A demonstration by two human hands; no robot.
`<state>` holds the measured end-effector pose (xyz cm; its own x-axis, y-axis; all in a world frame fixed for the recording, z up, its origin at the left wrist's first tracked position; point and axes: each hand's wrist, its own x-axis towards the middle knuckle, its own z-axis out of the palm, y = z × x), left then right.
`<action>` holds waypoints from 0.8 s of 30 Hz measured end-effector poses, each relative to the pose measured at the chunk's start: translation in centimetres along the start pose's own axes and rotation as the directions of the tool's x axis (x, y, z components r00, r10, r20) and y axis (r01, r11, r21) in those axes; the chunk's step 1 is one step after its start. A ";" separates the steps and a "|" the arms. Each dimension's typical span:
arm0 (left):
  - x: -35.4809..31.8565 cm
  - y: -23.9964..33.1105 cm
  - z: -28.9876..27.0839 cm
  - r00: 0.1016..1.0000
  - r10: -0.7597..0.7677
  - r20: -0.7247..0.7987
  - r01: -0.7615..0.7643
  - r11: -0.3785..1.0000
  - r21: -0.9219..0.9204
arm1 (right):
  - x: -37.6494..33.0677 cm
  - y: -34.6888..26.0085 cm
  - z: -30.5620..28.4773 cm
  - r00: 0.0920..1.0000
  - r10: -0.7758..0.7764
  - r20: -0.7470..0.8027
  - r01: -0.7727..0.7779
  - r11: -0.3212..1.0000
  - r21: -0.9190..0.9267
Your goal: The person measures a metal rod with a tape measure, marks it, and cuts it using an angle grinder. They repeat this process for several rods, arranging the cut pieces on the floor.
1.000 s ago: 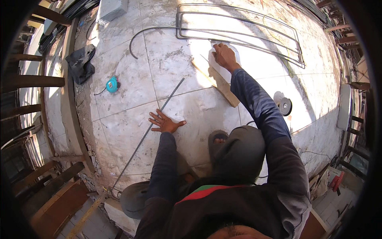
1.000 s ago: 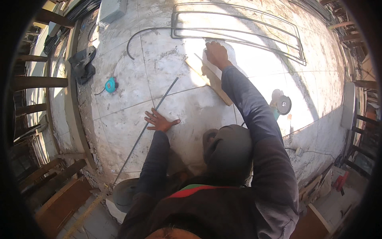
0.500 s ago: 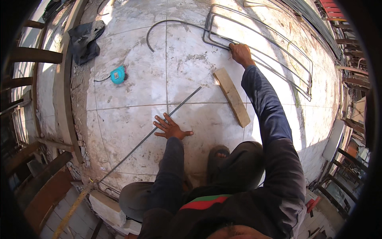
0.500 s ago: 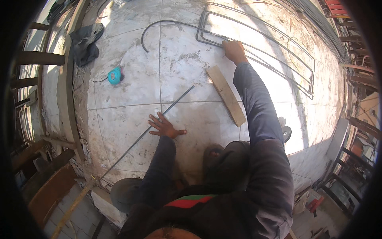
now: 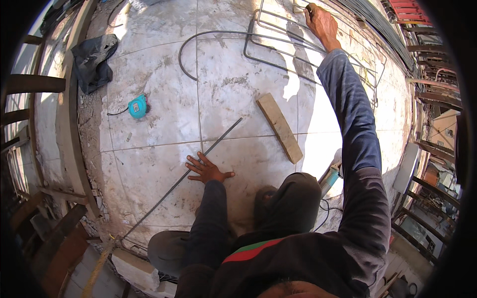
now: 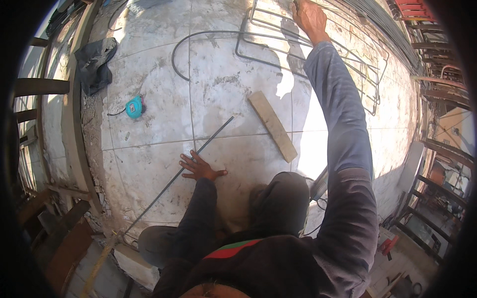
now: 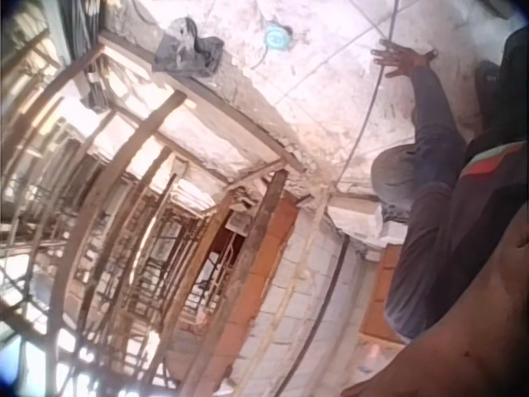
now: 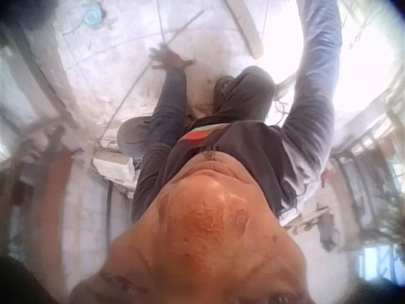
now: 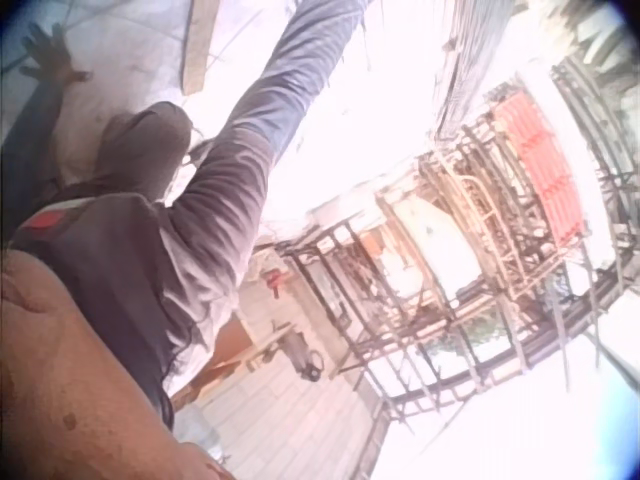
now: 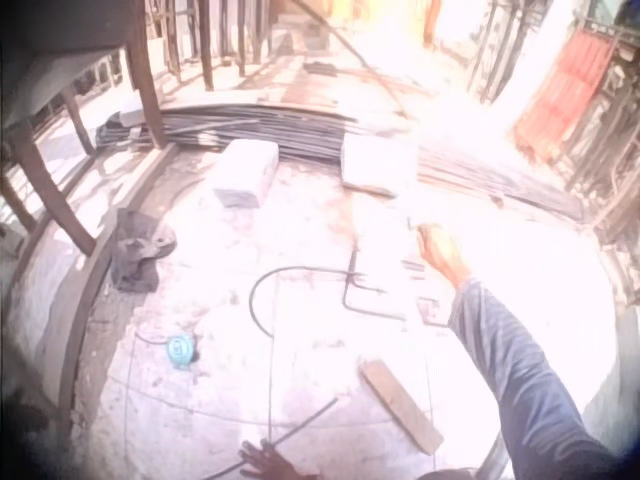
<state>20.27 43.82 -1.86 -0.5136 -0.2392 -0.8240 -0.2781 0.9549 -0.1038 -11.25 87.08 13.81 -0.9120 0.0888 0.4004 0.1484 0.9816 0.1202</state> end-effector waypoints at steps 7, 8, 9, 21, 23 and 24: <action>-0.6 0.6 -1.0 0.998 0.051 0.038 -0.051 0.999 -0.021 | -5.4 -2.2 11.8 0.928 -0.078 0.365 0.016 0.985 0.170; -0.5 0.5 -1.1 0.998 0.043 0.042 -0.042 0.999 -0.035 | -5.4 -3.8 13.5 0.931 -0.085 0.356 0.019 0.983 0.183; -0.4 0.3 -1.2 0.998 0.042 0.048 -0.039 0.998 -0.050 | -5.7 -4.6 14.7 0.931 -0.100 0.350 0.030 0.979 0.202; -0.5 -2.6 1.3 0.984 0.171 -0.056 -0.178 0.972 -0.155 | -7.9 -5.2 15.2 0.904 -0.304 0.301 0.253 0.947 0.198; -0.3 -2.4 1.1 0.971 0.229 -0.068 -0.237 0.961 -0.142 | -8.0 -5.6 10.0 0.911 -0.329 0.246 0.255 0.923 0.289; -0.5 -3.2 1.7 0.980 0.193 -0.055 -0.199 0.967 -0.157 | -8.7 -7.0 8.0 0.904 -0.365 0.224 0.265 0.887 0.378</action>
<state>22.82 41.17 -2.03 -0.6015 -0.0596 -0.7966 -0.2939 0.9438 0.1513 -7.41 80.81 2.26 -0.9638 -0.2407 0.1149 -0.2548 0.9581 -0.1305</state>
